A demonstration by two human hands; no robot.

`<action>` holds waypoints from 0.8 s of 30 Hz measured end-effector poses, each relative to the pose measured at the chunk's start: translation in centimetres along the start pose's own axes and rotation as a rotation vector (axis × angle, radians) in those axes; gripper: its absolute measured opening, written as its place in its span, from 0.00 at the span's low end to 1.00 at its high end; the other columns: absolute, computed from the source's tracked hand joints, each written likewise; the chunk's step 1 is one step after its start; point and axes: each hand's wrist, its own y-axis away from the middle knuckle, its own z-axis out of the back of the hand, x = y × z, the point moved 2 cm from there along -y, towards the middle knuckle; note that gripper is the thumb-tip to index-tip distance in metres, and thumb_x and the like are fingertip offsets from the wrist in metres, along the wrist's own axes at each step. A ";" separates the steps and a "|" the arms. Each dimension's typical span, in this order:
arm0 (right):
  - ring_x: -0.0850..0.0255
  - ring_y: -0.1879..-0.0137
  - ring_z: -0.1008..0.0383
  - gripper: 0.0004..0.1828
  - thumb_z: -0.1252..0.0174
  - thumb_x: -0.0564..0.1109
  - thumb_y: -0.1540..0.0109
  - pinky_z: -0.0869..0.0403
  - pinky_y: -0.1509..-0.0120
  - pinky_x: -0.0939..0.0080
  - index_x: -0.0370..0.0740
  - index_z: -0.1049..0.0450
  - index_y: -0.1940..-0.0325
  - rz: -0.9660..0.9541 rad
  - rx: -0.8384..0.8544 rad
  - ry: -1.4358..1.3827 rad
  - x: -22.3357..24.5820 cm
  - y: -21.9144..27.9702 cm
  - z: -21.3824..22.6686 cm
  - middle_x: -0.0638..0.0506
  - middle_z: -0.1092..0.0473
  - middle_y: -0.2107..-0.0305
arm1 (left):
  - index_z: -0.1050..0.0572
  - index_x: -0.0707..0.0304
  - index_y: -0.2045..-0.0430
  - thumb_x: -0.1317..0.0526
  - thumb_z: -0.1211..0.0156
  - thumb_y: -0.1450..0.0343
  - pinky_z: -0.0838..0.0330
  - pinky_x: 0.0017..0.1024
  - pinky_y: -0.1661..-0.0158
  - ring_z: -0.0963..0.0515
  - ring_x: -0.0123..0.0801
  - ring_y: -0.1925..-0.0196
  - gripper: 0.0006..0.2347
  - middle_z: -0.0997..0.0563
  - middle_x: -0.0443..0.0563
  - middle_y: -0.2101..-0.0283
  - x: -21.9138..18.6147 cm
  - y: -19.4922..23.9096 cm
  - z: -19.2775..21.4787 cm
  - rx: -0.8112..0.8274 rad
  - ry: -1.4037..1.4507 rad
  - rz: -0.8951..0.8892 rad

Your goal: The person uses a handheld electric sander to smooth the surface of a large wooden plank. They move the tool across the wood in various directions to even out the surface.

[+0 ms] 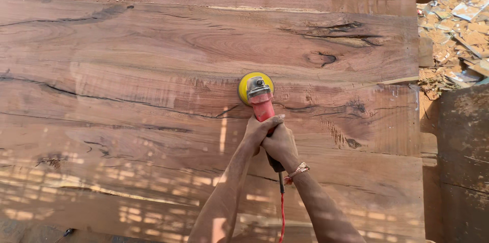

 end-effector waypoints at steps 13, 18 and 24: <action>0.44 0.55 0.18 0.24 0.39 0.49 0.46 0.21 0.50 0.46 0.35 0.28 0.49 0.043 0.168 0.163 12.1 -0.3 -12.1 0.37 0.21 0.66 | 0.24 0.67 0.69 0.55 0.26 0.38 0.26 0.28 0.71 0.22 0.26 0.72 0.16 0.20 0.47 0.71 -4.0 1.6 16.4 -0.193 0.177 0.011; 0.47 0.60 0.15 0.21 0.39 0.50 0.46 0.20 0.56 0.49 0.34 0.25 0.55 0.034 0.038 0.076 7.8 -0.6 -7.1 0.38 0.20 0.70 | 0.23 0.66 0.68 0.54 0.25 0.40 0.24 0.29 0.68 0.20 0.27 0.70 0.17 0.19 0.48 0.69 -2.9 0.2 9.6 -0.032 0.111 0.000; 0.48 0.58 0.16 0.25 0.32 0.50 0.50 0.21 0.54 0.49 0.33 0.25 0.54 -0.070 -0.084 0.127 1.3 -0.4 -1.9 0.39 0.20 0.69 | 0.23 0.66 0.70 0.51 0.26 0.41 0.22 0.31 0.67 0.18 0.28 0.69 0.18 0.18 0.50 0.69 -0.9 -0.8 2.1 0.079 -0.067 0.037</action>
